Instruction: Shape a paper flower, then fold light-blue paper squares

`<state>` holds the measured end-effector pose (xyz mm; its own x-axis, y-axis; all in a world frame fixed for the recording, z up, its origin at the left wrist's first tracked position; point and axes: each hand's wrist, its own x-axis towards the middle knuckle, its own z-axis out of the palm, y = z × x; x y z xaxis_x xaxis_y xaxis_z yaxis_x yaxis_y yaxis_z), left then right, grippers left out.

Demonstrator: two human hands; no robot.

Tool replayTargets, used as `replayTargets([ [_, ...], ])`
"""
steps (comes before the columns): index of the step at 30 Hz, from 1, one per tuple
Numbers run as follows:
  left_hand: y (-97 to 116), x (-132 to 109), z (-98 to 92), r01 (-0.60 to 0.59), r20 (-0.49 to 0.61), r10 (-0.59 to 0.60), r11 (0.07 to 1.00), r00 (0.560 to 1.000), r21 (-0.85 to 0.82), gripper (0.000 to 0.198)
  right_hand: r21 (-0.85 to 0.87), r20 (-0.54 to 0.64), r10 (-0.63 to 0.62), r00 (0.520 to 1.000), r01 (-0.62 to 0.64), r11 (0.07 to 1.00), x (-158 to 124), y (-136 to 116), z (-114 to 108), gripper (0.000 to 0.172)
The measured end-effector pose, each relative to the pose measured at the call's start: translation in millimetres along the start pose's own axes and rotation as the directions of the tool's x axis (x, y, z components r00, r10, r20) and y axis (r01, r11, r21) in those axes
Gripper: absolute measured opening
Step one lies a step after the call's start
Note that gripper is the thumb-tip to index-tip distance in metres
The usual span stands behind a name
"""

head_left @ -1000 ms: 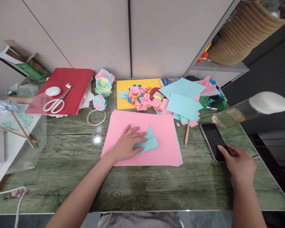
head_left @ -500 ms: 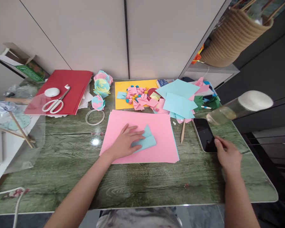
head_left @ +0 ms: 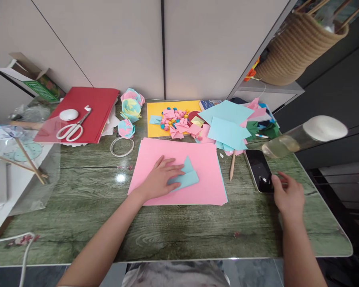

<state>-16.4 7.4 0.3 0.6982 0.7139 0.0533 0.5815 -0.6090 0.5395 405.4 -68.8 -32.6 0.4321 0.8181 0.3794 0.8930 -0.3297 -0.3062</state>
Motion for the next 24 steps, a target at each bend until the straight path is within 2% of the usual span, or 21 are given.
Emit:
replayTargets([
  [2,0.8,-0.8,-0.8,-0.004,-0.003,0.004,1.000,1.000,-0.002,0.035,0.005,-0.129,0.004,0.992,-0.003,1.000,-7.9,-18.1,-5.3,0.043],
  [4,1.6,-1.7,-1.8,-0.003,-0.002,0.003,1.000,1.000,0.000,0.035,0.042,-0.146,-0.056,0.988,0.063,0.997,-18.1,-43.7,-9.9,0.042],
  [7,2.2,-3.2,-2.5,0.006,-0.001,-0.006,1.000,1.000,0.007,0.036,0.128,-0.031,-0.198,0.980,0.200,0.971,-37.2,-90.3,-14.2,0.037],
  [9,2.2,-4.0,-2.1,0.010,-0.007,-0.010,1.000,1.000,0.010,0.036,0.182,0.035,-0.322,0.946,0.311,0.933,-51.8,-122.2,-15.3,0.032],
  [11,2.0,-4.8,-1.3,0.011,-0.018,-0.010,1.000,1.000,0.011,0.036,0.255,0.118,-0.481,0.869,0.442,0.860,-66.5,-151.5,-15.3,0.030],
  [14,1.3,-6.0,0.3,0.009,-0.035,-0.008,1.000,0.999,0.014,0.037,0.363,0.210,-0.688,0.695,0.598,0.715,-85.3,-187.1,-12.4,0.038],
  [15,1.1,-6.3,0.9,0.008,-0.039,-0.007,1.000,0.999,0.016,0.037,0.384,0.225,-0.735,0.640,0.635,0.670,-90.1,-195.9,-10.3,0.040],
  [17,0.5,-6.9,1.9,0.005,-0.048,-0.005,1.000,0.999,0.017,0.038,0.385,0.249,-0.776,0.580,0.676,0.629,-97.5,-208.4,-4.7,0.042],
  [19,-0.1,-7.4,2.8,0.007,-0.058,-0.006,1.000,0.998,0.018,0.039,0.357,0.278,-0.773,0.570,0.686,0.634,-102.0,-214.3,2.0,0.041],
  [24,-1.0,-8.8,3.3,0.014,-0.065,-0.014,1.000,0.998,0.004,0.039,0.312,0.325,-0.741,0.587,0.673,0.670,-106.0,-212.8,12.8,0.040],
])
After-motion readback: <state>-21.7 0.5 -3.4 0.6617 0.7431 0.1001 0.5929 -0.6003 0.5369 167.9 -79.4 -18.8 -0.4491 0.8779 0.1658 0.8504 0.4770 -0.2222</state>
